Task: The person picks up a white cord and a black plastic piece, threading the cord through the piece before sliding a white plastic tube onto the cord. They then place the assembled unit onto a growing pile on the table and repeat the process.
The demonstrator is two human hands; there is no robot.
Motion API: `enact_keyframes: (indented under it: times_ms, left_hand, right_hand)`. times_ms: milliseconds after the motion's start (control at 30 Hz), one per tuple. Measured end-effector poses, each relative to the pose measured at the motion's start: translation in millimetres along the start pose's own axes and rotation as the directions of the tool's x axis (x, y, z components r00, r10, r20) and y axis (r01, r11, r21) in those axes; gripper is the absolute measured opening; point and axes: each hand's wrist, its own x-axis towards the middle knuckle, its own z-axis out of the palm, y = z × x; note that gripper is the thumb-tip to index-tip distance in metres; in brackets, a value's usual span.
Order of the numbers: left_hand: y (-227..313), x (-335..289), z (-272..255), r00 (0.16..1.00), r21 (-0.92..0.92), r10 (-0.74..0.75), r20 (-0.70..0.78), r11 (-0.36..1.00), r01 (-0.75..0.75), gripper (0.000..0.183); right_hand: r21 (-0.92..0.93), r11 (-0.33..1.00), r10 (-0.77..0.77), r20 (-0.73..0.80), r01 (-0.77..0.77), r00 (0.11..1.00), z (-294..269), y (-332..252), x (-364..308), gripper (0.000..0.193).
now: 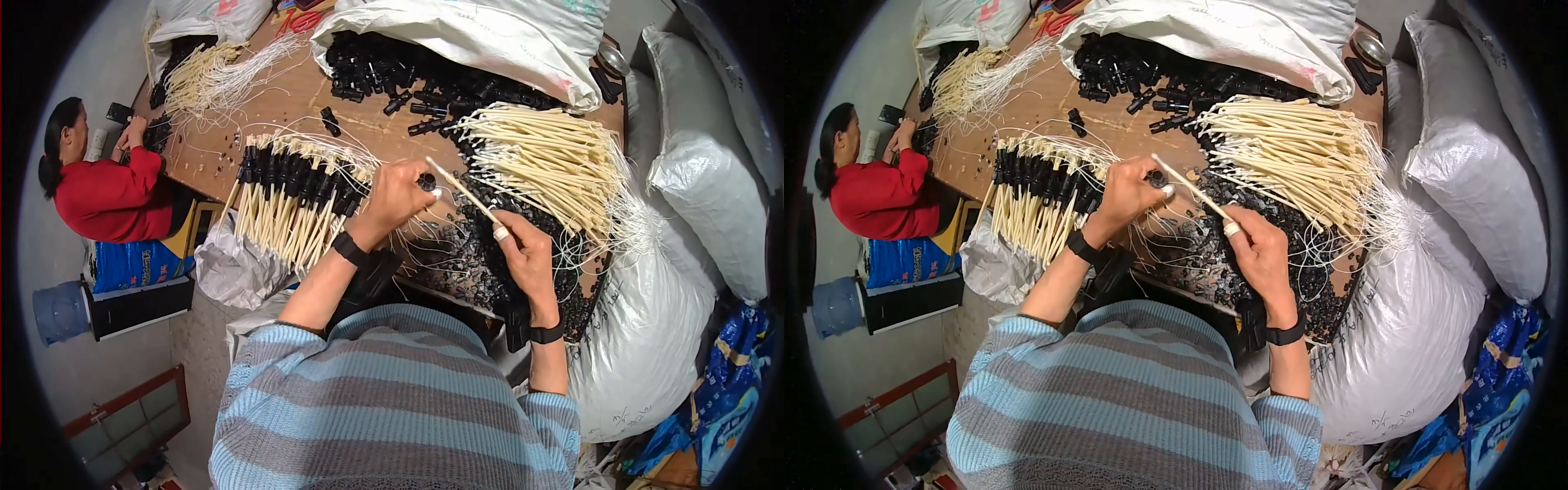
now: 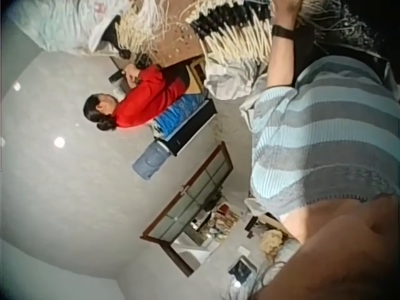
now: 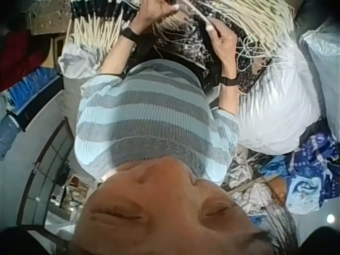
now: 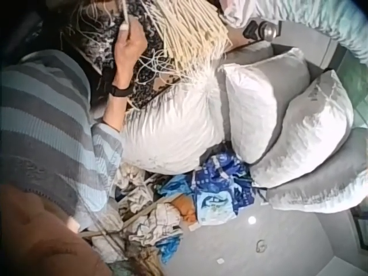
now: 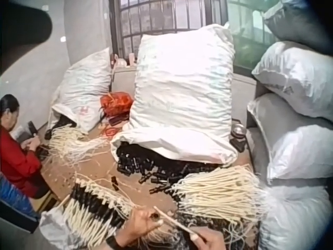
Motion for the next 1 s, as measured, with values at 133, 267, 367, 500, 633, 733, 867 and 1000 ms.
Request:
enact_keyframes:
  times_ms: [133,267,367,500,633,733,867,1000]
  left_hand:
    - [3,-3,-2,0.988,0.075,0.157,-0.004,0.985,-0.157,0.015]
    - [8,-7,-7,0.993,-0.02,0.047,0.107,0.999,-0.046,0.013]
    - [16,-7,-16,0.977,0.043,-0.002,0.212,0.999,-0.007,0.012]
    - [32,-14,7,0.896,-0.06,0.41,0.174,0.912,-0.406,0.023]
    - [18,-19,11,0.918,-0.166,0.377,0.127,0.92,-0.355,0.033]
    - [35,-15,-4,0.91,-0.038,0.385,0.152,0.923,-0.384,0.029]
    - [80,-23,1,0.904,0.108,0.369,0.216,0.911,-0.398,0.03]
    - [11,-34,-7,0.984,0.168,-0.13,0.125,0.98,0.108,0.019]
  right_hand:
    - [-0.115,0.993,-0.009,0.075,0.018,0.997,10,-8,-5,0.022]
    - [-0.177,0.984,-0.013,0.057,0.023,0.998,14,-12,-9,0.023]
    - [-0.068,0.995,-0.073,-0.085,0.067,0.994,16,-8,-12,0.025]
    - [-0.475,0.862,-0.152,0.093,0.178,0.984,29,-15,-15,0.025]
    - [-0.767,0.638,-0.042,0.049,0.064,0.998,12,-30,-12,0.042]
    - [-0.714,0.68,0.177,-0.066,-0.171,0.982,-7,-15,-11,0.045]
    - [-0.35,0.932,-0.131,-0.094,0.091,0.987,16,-9,-4,0.024]
    - [0.802,0.596,0.147,-0.067,-0.034,0.987,-14,15,-15,0.014]
